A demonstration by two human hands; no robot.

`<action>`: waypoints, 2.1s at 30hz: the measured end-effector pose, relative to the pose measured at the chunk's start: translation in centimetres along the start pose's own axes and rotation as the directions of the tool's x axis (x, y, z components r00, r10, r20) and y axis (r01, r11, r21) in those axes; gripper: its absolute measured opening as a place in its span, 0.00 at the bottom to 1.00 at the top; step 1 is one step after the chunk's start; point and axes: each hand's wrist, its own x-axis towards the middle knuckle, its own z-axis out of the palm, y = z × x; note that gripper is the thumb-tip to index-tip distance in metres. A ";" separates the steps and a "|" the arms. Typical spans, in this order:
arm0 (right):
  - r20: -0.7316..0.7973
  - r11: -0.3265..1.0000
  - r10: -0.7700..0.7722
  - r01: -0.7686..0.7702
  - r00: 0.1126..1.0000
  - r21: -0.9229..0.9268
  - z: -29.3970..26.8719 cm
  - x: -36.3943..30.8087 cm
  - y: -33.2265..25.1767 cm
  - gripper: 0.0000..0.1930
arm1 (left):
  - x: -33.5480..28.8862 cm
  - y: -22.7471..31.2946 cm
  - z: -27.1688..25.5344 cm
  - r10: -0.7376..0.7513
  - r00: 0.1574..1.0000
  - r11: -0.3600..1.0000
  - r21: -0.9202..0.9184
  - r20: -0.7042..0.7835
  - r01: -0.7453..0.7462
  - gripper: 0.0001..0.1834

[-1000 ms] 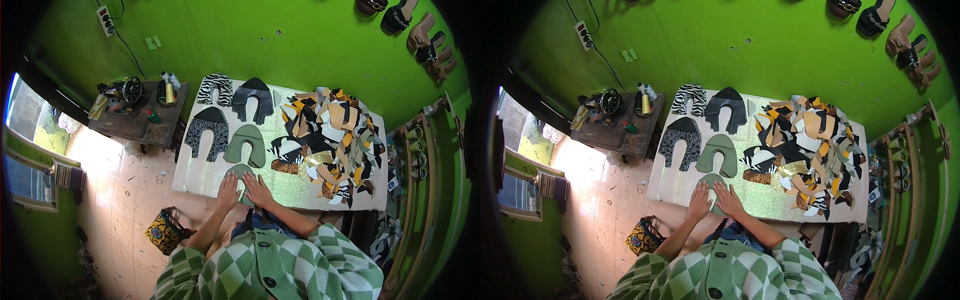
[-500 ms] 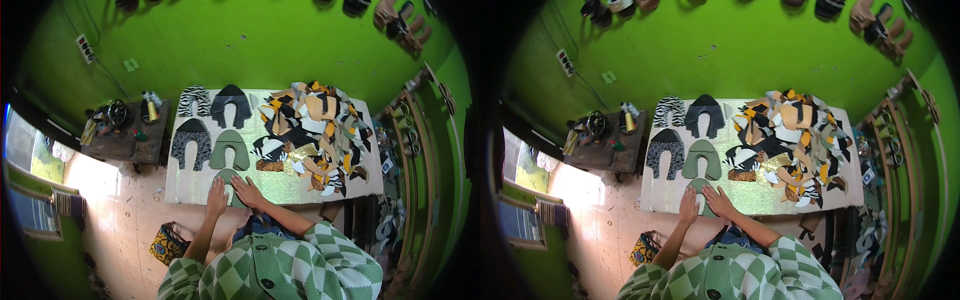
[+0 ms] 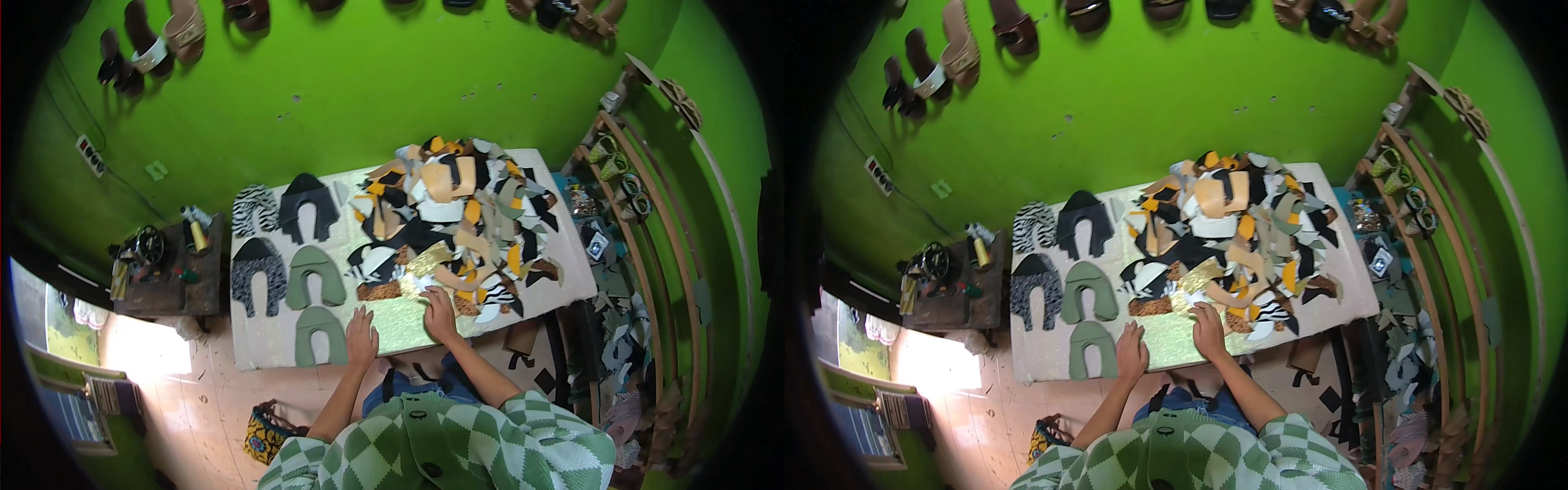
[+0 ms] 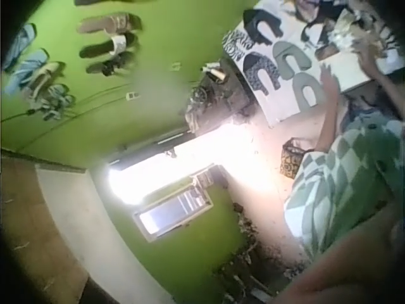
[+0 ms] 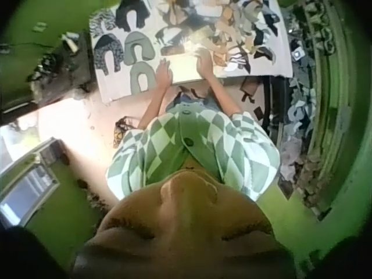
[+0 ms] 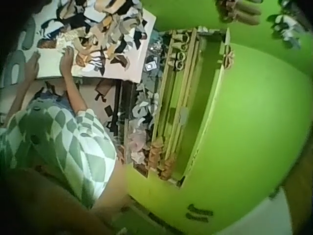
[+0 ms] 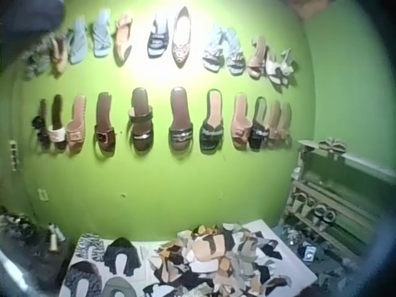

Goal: The recorder sorts and arranges various patterned and colored leather pieces for shoe uppers on a white table.

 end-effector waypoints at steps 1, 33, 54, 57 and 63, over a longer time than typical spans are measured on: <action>-0.012 1.000 0.000 0.000 1.000 -0.009 -1.2 0.2 1.1 0.18 | 0.7 1.1 1.1 0.022 1.000 1.000 -0.015 0.013 -0.022 0.21; 0.340 0.925 0.172 -0.033 0.925 -0.379 -15.9 17.1 30.8 0.29 | 13.5 24.5 16.4 -0.097 0.988 0.993 0.061 -0.122 0.105 0.27; 0.725 0.860 -0.069 -0.328 0.685 0.392 -20.0 16.3 20.3 0.21 | 22.2 23.3 17.8 -0.311 0.871 0.436 -0.757 0.381 0.487 0.26; 0.685 0.731 0.023 -0.480 0.728 0.485 -17.9 16.1 21.4 0.20 | 22.2 22.1 16.3 -0.318 0.865 0.366 -0.791 0.388 0.490 0.18; 0.633 0.688 0.085 -0.505 0.769 0.521 -18.2 17.3 21.1 0.16 | 22.9 19.2 12.7 -0.297 0.894 0.369 -0.822 0.337 0.433 0.15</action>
